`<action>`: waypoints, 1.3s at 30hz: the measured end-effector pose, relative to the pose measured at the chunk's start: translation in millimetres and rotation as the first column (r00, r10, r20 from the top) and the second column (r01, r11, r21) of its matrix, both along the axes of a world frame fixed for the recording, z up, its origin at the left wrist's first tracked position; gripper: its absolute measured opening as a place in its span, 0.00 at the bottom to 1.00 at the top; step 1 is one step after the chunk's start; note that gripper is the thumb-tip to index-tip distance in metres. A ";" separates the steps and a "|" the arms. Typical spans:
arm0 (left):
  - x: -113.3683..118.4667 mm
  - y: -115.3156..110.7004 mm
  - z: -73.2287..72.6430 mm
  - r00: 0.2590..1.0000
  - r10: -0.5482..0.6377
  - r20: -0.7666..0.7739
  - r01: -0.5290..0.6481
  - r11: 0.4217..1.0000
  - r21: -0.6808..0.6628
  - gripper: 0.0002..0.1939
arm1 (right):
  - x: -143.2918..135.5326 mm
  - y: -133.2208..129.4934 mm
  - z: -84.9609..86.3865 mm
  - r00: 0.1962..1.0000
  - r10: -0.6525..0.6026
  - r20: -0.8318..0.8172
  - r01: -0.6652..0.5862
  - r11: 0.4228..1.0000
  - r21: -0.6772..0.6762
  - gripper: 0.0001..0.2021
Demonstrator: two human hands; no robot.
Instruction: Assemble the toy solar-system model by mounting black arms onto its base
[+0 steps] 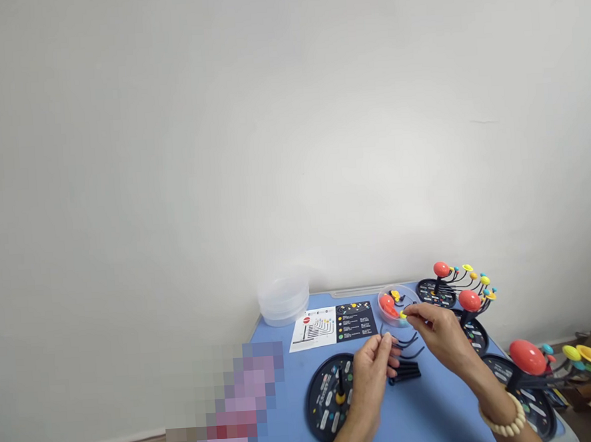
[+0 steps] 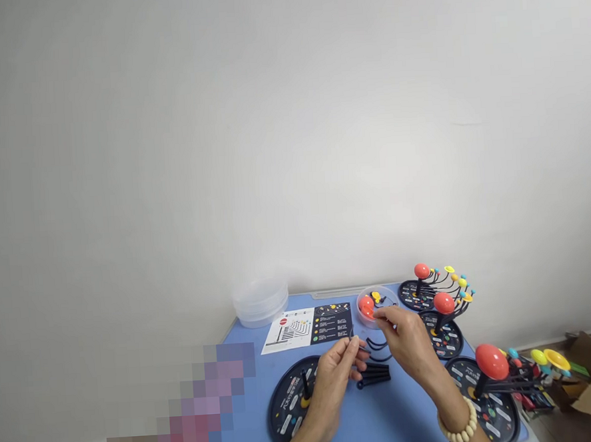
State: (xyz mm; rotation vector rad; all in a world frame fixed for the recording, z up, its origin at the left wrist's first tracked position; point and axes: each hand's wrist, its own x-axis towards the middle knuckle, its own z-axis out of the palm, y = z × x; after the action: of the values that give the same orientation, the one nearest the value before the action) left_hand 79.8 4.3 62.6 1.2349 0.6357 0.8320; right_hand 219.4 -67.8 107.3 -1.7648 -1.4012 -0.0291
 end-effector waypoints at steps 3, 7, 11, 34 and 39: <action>0.6 -2.3 1.4 0.996 -0.085 0.013 0.084 0.996 0.030 0.26 | -10.4 5.9 -1.8 0.989 0.074 -0.129 -0.072 0.997 0.014 0.14; 0.1 -3.5 2.2 0.982 -0.183 0.051 0.183 0.983 -0.013 0.27 | -16.9 11.0 -9.4 0.969 0.143 -0.203 -0.145 0.989 0.002 0.15; -1.0 -1.8 2.1 0.946 -0.283 0.161 0.315 0.921 -0.230 0.28 | -13.7 11.2 -13.7 0.934 0.169 -0.316 -0.175 0.984 0.007 0.11; -1.5 -5.9 5.6 0.986 -0.150 0.072 0.158 0.981 -0.110 0.30 | -10.0 6.8 -27.2 0.612 0.195 -0.766 -0.189 0.977 0.098 0.21; -1.8 -5.7 7.8 0.996 0.008 0.091 -0.014 0.998 0.060 0.28 | -4.9 7.1 -33.1 0.626 0.129 -0.769 -0.122 0.990 0.067 0.21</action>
State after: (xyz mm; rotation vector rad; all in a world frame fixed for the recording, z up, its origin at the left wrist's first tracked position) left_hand 78.0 -1.4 70.4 1.2420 0.5471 0.9173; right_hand 214.5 -60.7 74.2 -1.3775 -0.8523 0.7300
